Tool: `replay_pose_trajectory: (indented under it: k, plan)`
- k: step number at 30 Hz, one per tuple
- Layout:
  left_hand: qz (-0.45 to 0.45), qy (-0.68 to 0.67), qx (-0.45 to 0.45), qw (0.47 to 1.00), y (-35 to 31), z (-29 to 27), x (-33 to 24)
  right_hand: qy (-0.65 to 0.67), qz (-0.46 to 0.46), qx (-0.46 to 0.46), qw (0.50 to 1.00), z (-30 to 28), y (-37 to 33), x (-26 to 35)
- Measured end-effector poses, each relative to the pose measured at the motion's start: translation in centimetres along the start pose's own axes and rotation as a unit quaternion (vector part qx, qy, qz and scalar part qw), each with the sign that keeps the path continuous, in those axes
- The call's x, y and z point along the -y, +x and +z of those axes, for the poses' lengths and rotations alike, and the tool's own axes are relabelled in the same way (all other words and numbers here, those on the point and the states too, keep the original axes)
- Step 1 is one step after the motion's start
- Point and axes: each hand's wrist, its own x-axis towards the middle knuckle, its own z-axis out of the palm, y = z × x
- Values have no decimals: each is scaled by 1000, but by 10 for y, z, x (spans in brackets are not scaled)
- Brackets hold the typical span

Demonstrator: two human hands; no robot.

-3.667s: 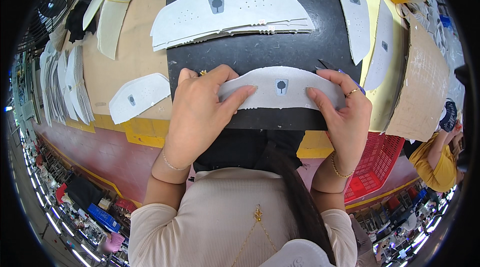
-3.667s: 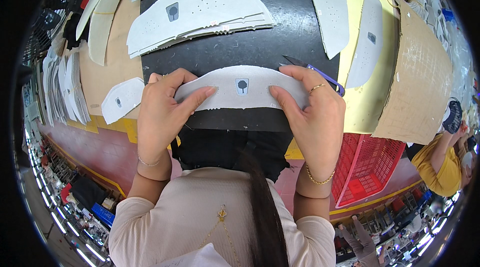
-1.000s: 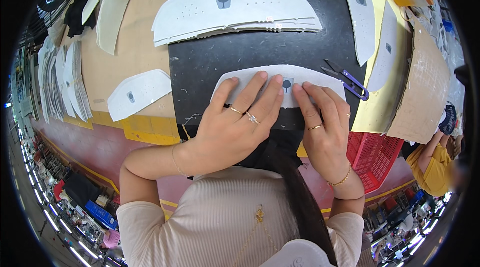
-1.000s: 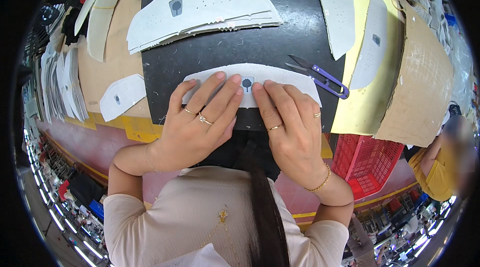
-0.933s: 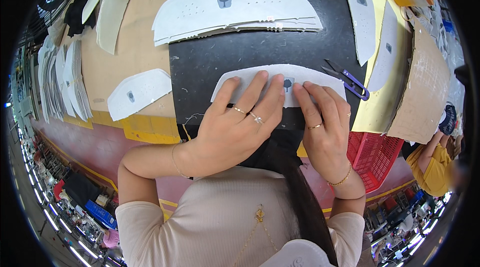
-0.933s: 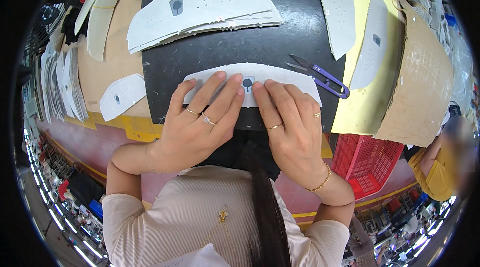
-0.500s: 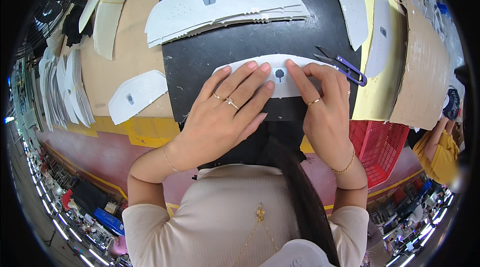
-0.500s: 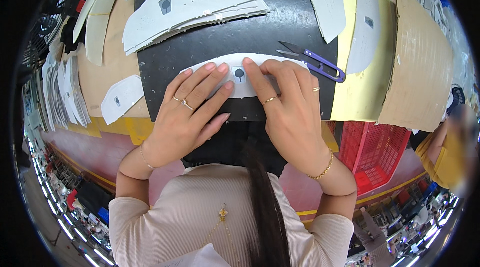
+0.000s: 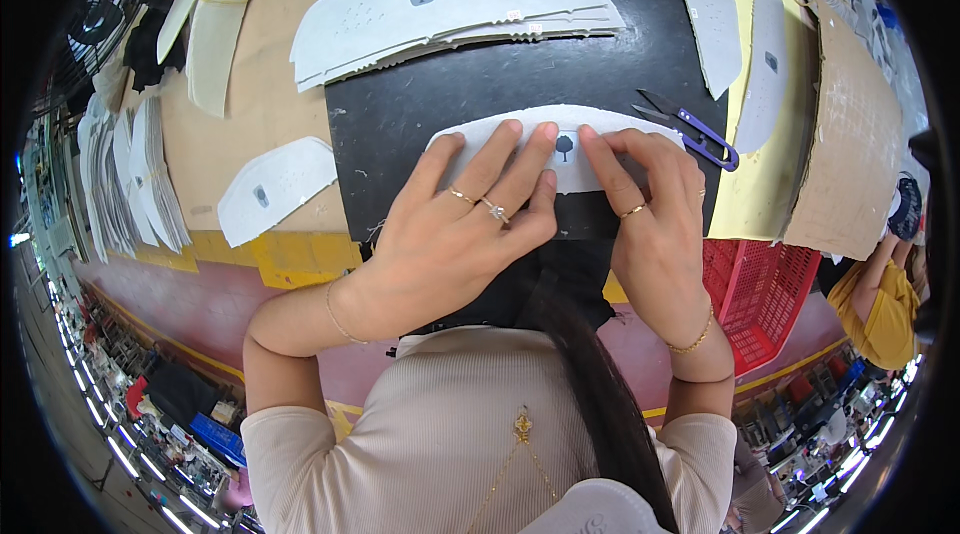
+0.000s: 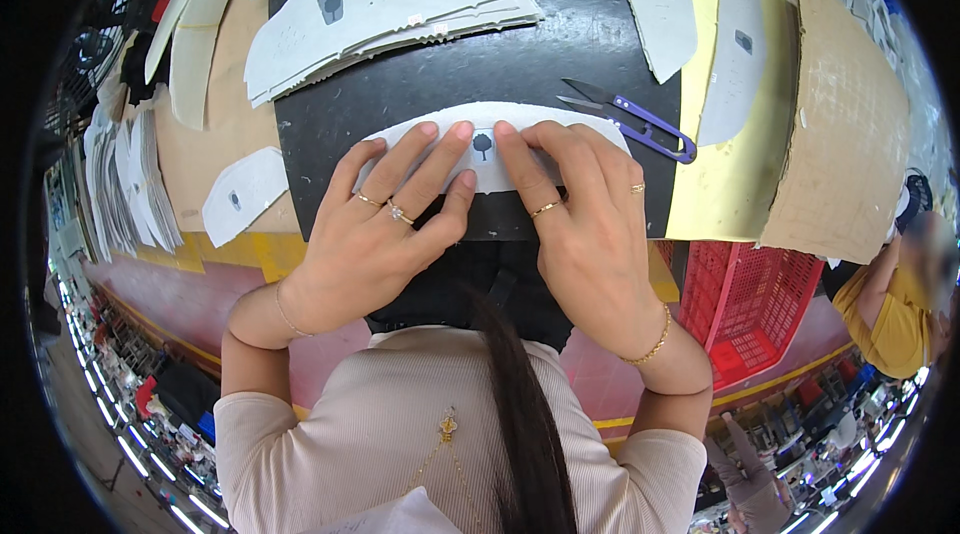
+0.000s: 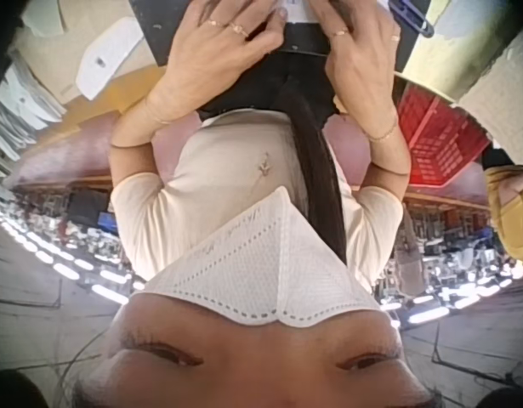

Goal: The person trims the edges of white fabric pieces using small scissors. They repeatedly pick up a piece, trim along the perimeter, and place it back on the table. The person also flips and repositions the pieces to access different edges.

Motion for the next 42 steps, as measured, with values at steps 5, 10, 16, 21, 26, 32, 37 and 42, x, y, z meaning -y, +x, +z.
replay_pose_trajectory:
  k: [5,10,16,21,26,32,37,42]
  plan:
    - [-3,17,23,1000,6,0,-4,-23,1,13,1000,-2,5,4]
    - [-10,-46,-14,999,2,5,4,-76,-24,17,997,-3,11,3]
    - [-79,-117,3,990,-7,6,-6,-46,-22,54,997,-12,-4,4]
    - [-82,-101,3,992,-6,7,-10,-12,2,76,997,-12,-16,7]
    - [-96,-104,25,990,-5,5,-13,-18,10,87,996,-14,-14,10]
    - [-68,-78,26,994,0,0,-9,-12,8,86,996,-15,-11,7]
    - [-80,-146,36,985,-1,-5,-4,22,-5,50,998,-12,-9,0]
    - [-147,-216,-22,965,-14,-6,9,69,73,-44,994,-17,-7,1]
